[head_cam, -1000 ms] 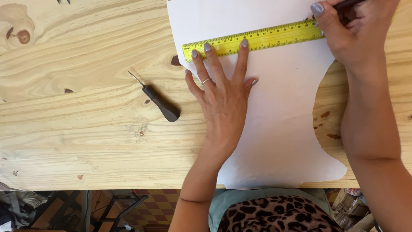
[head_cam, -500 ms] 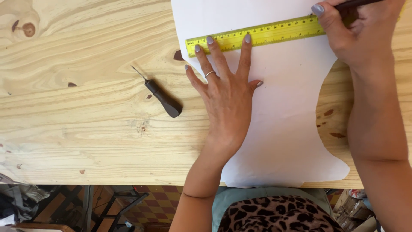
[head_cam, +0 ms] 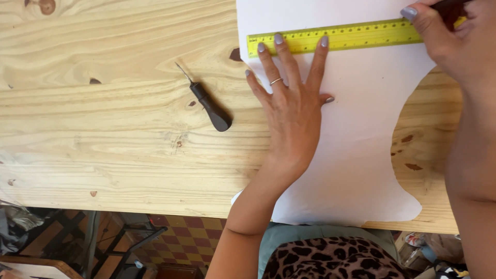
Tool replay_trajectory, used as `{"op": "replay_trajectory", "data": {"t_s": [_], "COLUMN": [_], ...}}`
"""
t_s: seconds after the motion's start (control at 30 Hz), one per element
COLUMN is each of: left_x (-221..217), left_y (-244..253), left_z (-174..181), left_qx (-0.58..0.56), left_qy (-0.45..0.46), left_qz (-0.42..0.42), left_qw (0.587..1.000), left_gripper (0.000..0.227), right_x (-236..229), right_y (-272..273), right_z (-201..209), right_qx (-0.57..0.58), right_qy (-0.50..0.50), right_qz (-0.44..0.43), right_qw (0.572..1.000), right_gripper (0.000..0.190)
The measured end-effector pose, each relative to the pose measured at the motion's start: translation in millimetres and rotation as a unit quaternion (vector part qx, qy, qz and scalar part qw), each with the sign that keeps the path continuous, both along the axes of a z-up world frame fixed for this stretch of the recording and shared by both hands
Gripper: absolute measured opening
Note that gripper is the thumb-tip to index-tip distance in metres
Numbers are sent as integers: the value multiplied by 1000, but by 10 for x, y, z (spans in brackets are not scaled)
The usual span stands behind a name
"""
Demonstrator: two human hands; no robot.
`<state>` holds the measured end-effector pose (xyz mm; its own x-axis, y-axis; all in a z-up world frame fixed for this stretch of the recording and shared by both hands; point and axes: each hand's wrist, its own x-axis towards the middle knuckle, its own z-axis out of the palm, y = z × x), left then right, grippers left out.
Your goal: The person uses a yellow ruler and a pencil to measure and mark a white paper pattern on a wooden table. They repeatedly position the ruler at different angles and draw lines or points on the paper to create a template.
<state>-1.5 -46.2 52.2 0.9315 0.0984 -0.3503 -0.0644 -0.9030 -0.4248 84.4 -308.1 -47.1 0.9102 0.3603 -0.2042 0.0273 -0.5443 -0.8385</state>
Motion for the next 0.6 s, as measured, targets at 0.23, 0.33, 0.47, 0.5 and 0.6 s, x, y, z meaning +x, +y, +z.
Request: {"op": "replay_trajectory", "data": {"t_s": [0.23, 0.33, 0.47, 0.5, 0.6], "left_x": [12, 11, 2, 2, 1], "left_y": [21, 12, -10, -16, -12], "left_z": [36, 8, -29, -40, -57], "left_qx": [-8, -23, -22, -20, -34], "left_qy": [22, 20, 14, 7, 6], "left_qz": [0, 12, 18, 21, 24], "left_qw": [1000, 999, 999, 1000, 999], "left_gripper": [132, 131, 136, 138, 139], "right_x": [236, 308, 403, 424, 529], "right_y": [-210, -84, 658, 890, 1308], "right_z": [-328, -282, 341, 558, 774], "right_qx": [-25, -93, -87, -70, -173], "right_qy": [30, 122, 119, 123, 97], "right_qz": [45, -22, 89, 121, 197], "right_qw": [998, 988, 985, 982, 960], "right_gripper": [17, 24, 27, 41, 52]}}
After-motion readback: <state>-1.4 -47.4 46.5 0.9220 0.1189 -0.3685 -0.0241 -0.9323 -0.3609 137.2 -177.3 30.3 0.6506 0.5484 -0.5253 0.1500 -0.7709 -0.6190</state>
